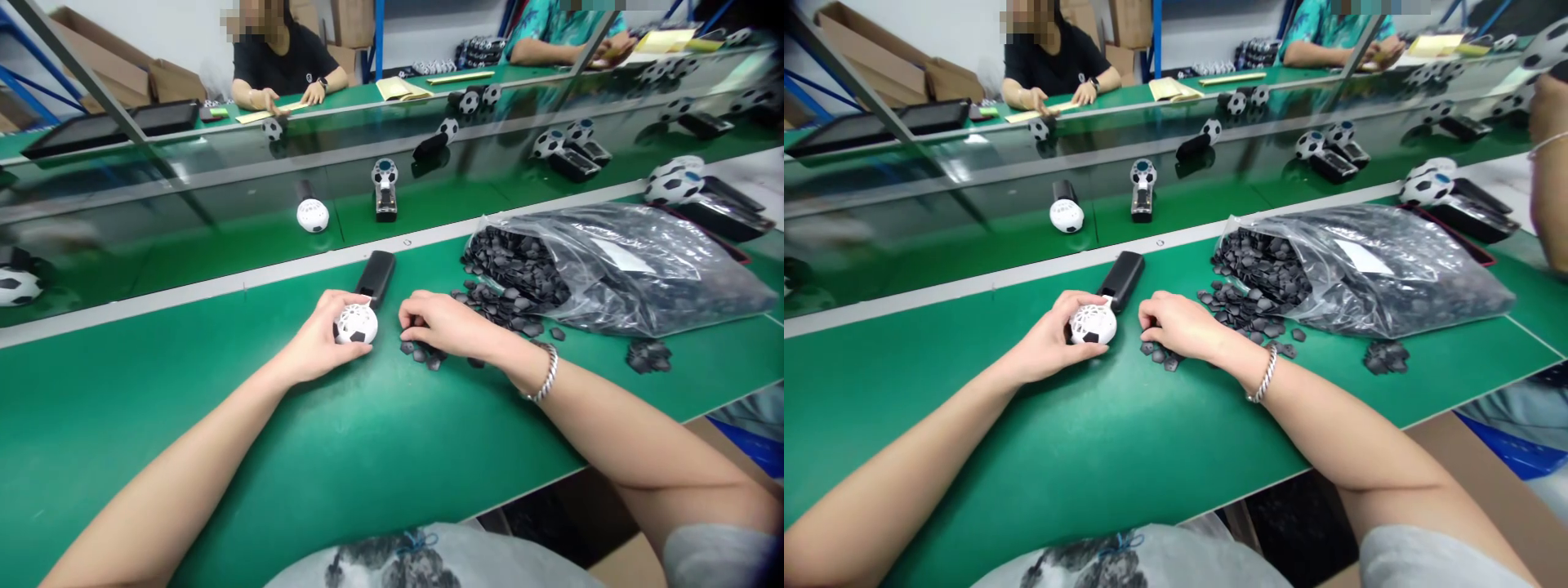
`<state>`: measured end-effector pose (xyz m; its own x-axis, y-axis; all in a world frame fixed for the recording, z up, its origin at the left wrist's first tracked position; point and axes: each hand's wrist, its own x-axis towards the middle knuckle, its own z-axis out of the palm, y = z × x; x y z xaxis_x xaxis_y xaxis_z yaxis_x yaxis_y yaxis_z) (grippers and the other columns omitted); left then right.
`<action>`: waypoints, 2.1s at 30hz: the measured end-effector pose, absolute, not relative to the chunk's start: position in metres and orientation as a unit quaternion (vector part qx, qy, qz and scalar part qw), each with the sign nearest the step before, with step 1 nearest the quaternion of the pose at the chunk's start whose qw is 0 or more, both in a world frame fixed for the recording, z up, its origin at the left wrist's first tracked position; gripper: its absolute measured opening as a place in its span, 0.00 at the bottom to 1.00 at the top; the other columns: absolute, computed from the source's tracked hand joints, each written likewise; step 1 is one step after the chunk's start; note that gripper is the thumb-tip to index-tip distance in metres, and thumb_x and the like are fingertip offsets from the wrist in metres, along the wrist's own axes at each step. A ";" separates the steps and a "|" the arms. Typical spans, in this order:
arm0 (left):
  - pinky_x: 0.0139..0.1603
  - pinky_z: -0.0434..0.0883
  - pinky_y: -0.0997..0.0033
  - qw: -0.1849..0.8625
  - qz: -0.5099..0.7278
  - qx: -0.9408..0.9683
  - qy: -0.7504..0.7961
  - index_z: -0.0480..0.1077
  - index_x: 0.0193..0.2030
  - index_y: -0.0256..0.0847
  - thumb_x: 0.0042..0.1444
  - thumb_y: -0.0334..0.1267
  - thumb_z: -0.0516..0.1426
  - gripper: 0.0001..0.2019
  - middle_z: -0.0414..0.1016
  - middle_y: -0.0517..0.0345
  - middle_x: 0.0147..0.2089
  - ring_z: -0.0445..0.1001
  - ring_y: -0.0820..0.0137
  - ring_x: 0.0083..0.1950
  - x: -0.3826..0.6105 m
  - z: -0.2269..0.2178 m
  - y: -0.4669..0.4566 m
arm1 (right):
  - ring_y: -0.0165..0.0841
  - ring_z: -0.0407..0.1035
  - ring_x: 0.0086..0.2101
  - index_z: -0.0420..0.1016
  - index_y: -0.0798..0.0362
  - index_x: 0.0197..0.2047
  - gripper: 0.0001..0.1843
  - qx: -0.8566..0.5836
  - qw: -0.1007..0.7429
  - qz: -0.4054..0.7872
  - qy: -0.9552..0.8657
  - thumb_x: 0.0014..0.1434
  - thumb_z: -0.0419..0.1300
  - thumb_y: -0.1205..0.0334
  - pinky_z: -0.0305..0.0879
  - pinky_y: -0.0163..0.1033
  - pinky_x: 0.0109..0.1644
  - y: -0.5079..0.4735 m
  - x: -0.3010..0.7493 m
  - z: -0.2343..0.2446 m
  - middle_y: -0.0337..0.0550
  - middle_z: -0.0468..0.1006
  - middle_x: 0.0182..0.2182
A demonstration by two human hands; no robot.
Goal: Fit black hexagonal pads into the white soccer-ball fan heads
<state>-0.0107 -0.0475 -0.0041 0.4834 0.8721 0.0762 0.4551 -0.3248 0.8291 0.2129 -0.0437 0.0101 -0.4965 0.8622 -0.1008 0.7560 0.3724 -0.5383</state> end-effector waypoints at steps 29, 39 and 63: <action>0.62 0.58 0.61 0.411 0.204 0.806 0.373 0.58 0.55 0.46 0.48 0.38 0.57 0.26 0.56 0.55 0.57 0.57 0.60 0.59 -0.017 0.009 -0.043 | 0.27 0.66 0.27 0.69 0.54 0.37 0.05 -0.414 0.249 0.311 -0.819 0.59 0.54 0.71 0.62 0.31 0.32 -0.052 0.202 0.007 0.38 0.72 0.29; 0.59 0.59 0.60 0.392 0.274 0.779 0.405 0.62 0.50 0.43 0.48 0.43 0.61 0.23 0.60 0.54 0.53 0.60 0.60 0.55 -0.007 -0.001 -0.048 | 0.26 0.63 0.26 0.68 0.55 0.32 0.02 -0.360 0.310 0.398 -0.784 0.57 0.56 0.66 0.60 0.32 0.32 -0.052 0.195 0.003 0.37 0.68 0.27; 0.51 0.63 0.67 0.361 0.356 0.758 0.410 0.64 0.44 0.41 0.44 0.32 0.57 0.17 0.64 0.56 0.46 0.64 0.65 0.49 0.004 -0.012 -0.051 | 0.22 0.62 0.18 0.71 0.56 0.27 0.05 -0.400 0.338 0.422 -0.740 0.51 0.64 0.66 0.56 0.27 0.22 -0.041 0.190 -0.011 0.34 0.70 0.20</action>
<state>0.0043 -0.0510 -0.0117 0.4106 0.8784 0.2445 0.3643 -0.4038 0.8392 0.1895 -0.0408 -0.0107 -0.4520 0.8769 0.1637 0.3065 0.3250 -0.8946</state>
